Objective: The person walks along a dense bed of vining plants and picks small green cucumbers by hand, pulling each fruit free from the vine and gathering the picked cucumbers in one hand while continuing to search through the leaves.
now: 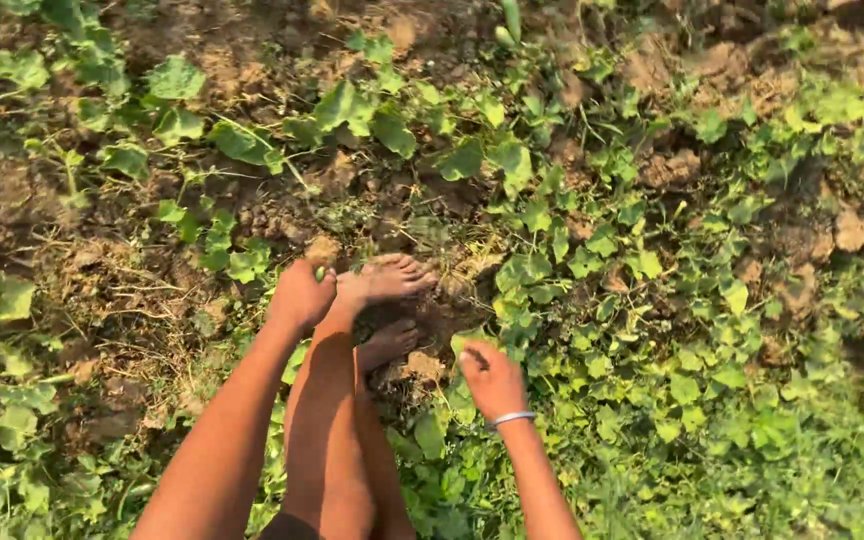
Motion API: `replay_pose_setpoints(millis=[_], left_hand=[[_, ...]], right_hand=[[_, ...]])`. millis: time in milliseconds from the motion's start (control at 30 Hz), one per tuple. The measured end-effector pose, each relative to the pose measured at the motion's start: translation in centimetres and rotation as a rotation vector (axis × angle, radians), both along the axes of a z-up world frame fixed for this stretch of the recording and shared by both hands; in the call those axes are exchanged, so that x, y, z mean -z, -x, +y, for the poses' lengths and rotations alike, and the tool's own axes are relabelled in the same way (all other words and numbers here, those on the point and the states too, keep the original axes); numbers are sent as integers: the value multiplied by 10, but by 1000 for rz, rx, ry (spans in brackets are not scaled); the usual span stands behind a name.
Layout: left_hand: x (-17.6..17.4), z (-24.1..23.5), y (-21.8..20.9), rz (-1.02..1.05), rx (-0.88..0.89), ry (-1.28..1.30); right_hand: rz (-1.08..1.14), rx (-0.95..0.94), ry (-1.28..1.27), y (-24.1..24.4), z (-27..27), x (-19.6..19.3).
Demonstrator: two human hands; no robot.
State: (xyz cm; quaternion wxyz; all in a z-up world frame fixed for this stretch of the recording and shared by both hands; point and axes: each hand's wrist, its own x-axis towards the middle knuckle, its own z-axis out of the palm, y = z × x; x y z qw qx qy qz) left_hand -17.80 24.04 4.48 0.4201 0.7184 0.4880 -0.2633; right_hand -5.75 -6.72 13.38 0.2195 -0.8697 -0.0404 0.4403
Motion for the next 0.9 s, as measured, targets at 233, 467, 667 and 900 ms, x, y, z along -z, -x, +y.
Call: replay_pose_setpoints(millis=[233,467,667,900], left_hand=[[-1,15,44,-173,-237,-27],[-32,53,47,-55,-380,91],[-1,30,-44,-242,-766,479],[-92,71,-257,-481,-782,897]], right_hand=[[219,-349,-4,76,-5,15],[261,-470,105,16,75,6],[225,-182,9,-31,115,14],[191,-307,29,-39,109,34]])
